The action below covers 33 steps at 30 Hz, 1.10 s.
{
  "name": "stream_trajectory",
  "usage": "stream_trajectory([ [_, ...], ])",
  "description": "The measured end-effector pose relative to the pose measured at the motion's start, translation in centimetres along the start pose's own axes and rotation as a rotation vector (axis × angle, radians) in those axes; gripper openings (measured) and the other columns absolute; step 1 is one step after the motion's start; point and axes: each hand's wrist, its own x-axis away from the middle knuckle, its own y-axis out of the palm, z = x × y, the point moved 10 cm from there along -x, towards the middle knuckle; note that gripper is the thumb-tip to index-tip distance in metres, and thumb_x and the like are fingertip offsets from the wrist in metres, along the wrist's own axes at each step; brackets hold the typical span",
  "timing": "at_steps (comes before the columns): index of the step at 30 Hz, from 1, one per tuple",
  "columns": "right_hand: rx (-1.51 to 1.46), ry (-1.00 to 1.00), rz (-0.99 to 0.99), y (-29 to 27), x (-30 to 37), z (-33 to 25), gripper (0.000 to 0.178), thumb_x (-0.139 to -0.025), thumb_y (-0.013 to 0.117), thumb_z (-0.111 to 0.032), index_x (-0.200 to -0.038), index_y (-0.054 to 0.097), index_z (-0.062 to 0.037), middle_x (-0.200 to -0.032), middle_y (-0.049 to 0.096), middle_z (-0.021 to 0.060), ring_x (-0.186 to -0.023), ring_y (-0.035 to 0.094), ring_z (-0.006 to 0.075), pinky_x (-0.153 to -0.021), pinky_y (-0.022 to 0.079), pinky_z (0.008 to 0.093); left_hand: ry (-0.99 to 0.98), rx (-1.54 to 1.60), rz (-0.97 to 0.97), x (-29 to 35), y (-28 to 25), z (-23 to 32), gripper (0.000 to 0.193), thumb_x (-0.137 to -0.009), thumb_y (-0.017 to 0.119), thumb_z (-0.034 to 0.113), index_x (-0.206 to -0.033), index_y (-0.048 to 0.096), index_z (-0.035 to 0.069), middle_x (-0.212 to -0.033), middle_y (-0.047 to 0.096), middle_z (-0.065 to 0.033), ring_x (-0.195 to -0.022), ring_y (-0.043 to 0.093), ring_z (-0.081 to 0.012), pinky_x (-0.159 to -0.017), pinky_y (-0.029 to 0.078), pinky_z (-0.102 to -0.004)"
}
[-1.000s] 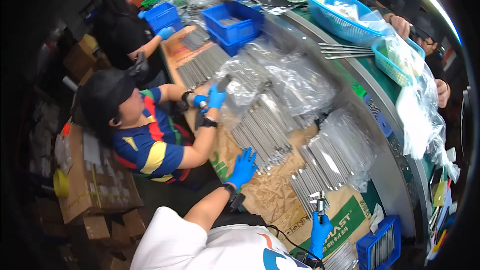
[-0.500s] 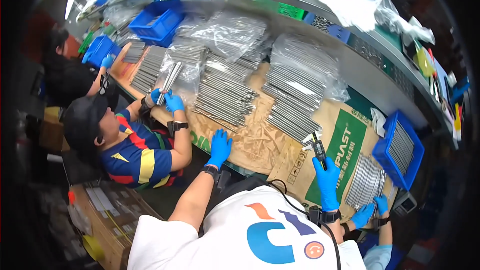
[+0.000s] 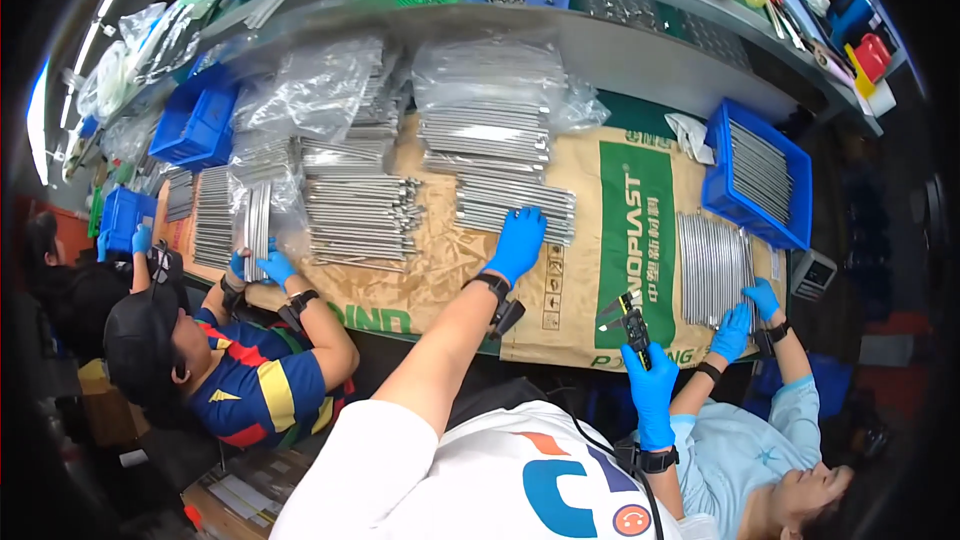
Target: The person picks up a small metal component and measures it with a digital caliper while holding a metal rod, then repeats the process with a second component.
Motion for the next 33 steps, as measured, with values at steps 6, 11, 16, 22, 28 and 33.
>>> stream_trajectory([
  [6,-0.041,0.075,0.063,-0.6,2.6,2.8,0.028,-0.076,0.073,-0.024,-0.079,0.06,0.0001,-0.062,0.056,0.0159,-0.05,0.051,0.0232,-0.048,0.039,0.0344,0.062,-0.065,0.01,-0.4,-0.3,1.0,0.022,-0.073,0.054,0.004,-0.095,0.057,0.005,-0.095,0.053,-0.0117,-0.097,0.051,-0.0274,-0.08,0.04,-0.0423],
  [11,-0.002,0.098,-0.026,0.3,2.6,3.0,0.028,-0.075,0.074,-0.025,-0.078,0.06,-0.0004,-0.062,0.056,0.0152,-0.049,0.051,0.0228,-0.047,0.039,0.0337,0.026,-0.021,0.024,0.9,0.4,0.6,0.019,-0.074,0.054,0.005,-0.093,0.057,0.005,-0.093,0.053,-0.0109,-0.095,0.052,-0.0268,-0.078,0.041,-0.0398],
  [16,-0.043,0.069,-0.026,0.2,3.1,2.3,0.028,-0.075,0.074,-0.025,-0.078,0.061,-0.0011,-0.062,0.057,0.0152,-0.049,0.052,0.0243,-0.047,0.04,0.0333,0.035,-0.096,0.103,1.5,0.0,1.0,0.018,-0.075,0.055,0.007,-0.093,0.057,0.005,-0.091,0.054,-0.0113,-0.093,0.053,-0.0269,-0.077,0.042,-0.0397],
  [22,-0.001,0.043,-0.033,0.7,3.8,2.8,0.028,-0.074,0.074,-0.027,-0.079,0.062,-0.0023,-0.064,0.059,0.0155,-0.052,0.057,0.0282,-0.047,0.041,0.034,0.025,-0.111,-0.022,0.8,0.7,1.4,0.017,-0.075,0.054,0.006,-0.092,0.057,0.004,-0.089,0.054,-0.0127,-0.091,0.054,-0.0279,-0.077,0.042,-0.0409],
  [28,-0.015,0.079,-0.082,1.3,4.1,3.5,0.029,-0.074,0.074,-0.029,-0.083,0.064,-0.003,-0.067,0.061,0.0155,-0.055,0.059,0.0271,-0.049,0.043,0.0333,0.076,-0.15,-0.064,0.1,1.1,2.4,0.014,-0.074,0.053,0.005,-0.088,0.057,0.005,-0.087,0.055,-0.0132,-0.088,0.055,-0.0289,-0.074,0.041,-0.0432],
  [33,-0.034,0.066,-0.038,1.1,4.2,3.4,0.033,-0.074,0.073,-0.034,-0.084,0.065,-0.0042,-0.069,0.061,0.0153,-0.058,0.061,0.0299,-0.051,0.045,0.0351,0.247,-0.188,0.044,1.6,3.7,1.6,0.006,-0.075,0.051,0.007,-0.077,0.056,0.009,-0.073,0.053,-0.0132,-0.07,0.054,-0.0288,-0.061,0.041,-0.0414],
])
